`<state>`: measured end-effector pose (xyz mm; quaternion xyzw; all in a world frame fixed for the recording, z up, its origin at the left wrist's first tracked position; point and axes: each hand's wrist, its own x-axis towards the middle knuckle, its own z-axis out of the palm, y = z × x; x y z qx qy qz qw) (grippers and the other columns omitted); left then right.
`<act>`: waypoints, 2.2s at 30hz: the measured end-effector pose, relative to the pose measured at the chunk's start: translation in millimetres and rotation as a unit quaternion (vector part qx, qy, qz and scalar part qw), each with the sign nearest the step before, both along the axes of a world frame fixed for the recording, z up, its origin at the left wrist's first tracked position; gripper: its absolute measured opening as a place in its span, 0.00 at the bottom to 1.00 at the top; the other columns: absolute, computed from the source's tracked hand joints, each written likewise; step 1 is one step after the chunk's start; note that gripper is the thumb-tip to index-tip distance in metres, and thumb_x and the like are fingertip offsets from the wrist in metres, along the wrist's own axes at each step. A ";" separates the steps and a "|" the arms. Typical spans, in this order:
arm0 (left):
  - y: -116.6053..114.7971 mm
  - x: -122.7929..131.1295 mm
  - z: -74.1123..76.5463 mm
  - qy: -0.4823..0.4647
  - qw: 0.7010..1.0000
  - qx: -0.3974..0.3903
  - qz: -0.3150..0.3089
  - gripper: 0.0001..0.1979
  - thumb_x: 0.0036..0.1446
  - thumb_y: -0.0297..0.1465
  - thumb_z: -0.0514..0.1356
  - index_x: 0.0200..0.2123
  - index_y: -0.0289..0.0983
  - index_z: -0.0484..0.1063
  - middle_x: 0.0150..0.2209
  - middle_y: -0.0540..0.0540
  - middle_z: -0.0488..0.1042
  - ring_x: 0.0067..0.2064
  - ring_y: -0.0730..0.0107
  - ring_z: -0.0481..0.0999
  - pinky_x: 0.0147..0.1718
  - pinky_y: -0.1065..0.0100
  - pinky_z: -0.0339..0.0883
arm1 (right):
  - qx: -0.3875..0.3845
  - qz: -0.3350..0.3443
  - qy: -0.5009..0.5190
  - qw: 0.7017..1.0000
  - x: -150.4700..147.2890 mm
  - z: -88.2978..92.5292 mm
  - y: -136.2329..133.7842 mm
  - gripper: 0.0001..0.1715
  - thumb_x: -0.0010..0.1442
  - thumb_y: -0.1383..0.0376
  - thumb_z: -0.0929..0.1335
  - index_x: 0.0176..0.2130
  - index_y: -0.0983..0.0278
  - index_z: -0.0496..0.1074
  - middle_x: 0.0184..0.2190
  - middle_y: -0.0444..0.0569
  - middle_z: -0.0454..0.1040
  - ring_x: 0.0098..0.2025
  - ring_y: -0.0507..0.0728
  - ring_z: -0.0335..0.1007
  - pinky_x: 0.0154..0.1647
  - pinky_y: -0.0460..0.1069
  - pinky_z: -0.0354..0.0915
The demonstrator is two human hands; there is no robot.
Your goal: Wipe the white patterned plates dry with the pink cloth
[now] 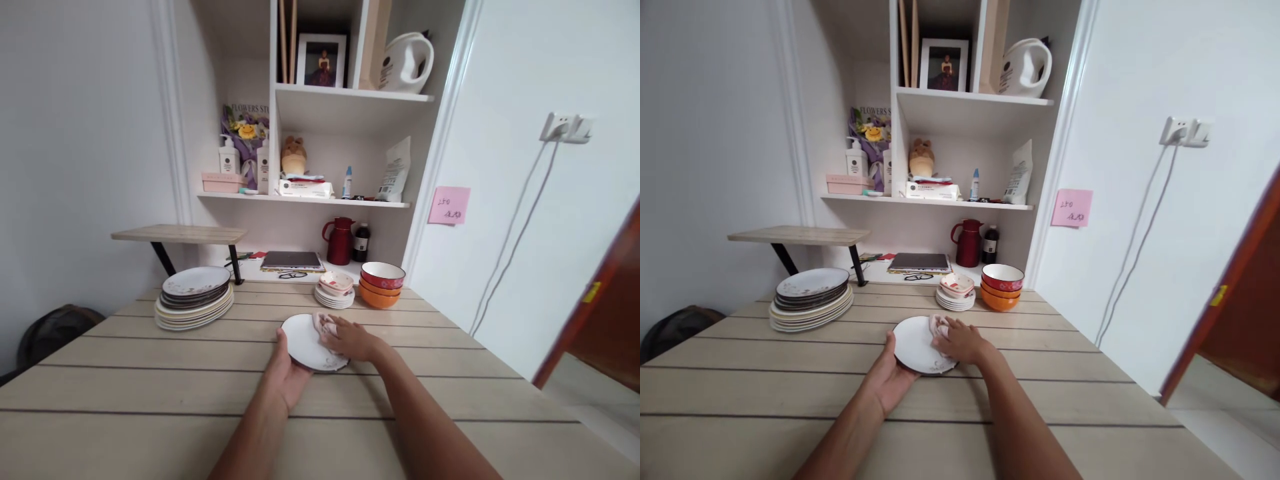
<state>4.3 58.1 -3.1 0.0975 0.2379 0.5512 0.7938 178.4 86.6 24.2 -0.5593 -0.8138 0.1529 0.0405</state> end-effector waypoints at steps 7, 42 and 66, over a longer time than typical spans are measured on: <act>-4.3 -1.7 0.8 -0.004 1.000 0.023 0.003 0.28 0.63 0.44 0.48 0.57 0.29 0.65 0.48 0.32 0.76 0.50 0.53 0.76 0.52 0.54 0.67 | -0.017 0.129 0.034 0.991 -12.9 23.9 -39.3 0.28 0.64 0.52 0.59 0.52 0.66 0.72 0.65 0.56 0.57 0.65 0.64 0.52 0.63 0.56 0.53; 1.1 -11.2 8.4 0.029 0.999 -0.025 0.016 0.27 0.64 0.42 0.49 0.61 0.35 0.61 0.50 0.35 0.76 0.47 0.53 0.77 0.51 0.49 0.67 | -0.085 0.047 0.234 0.967 14.5 19.5 -19.6 0.45 0.51 0.66 0.68 0.65 0.55 0.51 0.58 0.50 0.66 0.54 0.59 0.65 0.47 0.50 0.61; 10.2 -15.2 -5.4 0.069 0.992 0.065 -0.088 0.32 0.58 0.44 0.56 0.61 0.34 0.60 0.53 0.35 0.74 0.54 0.53 0.73 0.57 0.53 0.62 | 0.092 -0.075 0.136 0.983 -2.1 1.0 1.2 0.23 0.54 0.63 0.68 0.51 0.60 0.68 0.44 0.52 0.67 0.40 0.57 0.66 0.40 0.49 0.60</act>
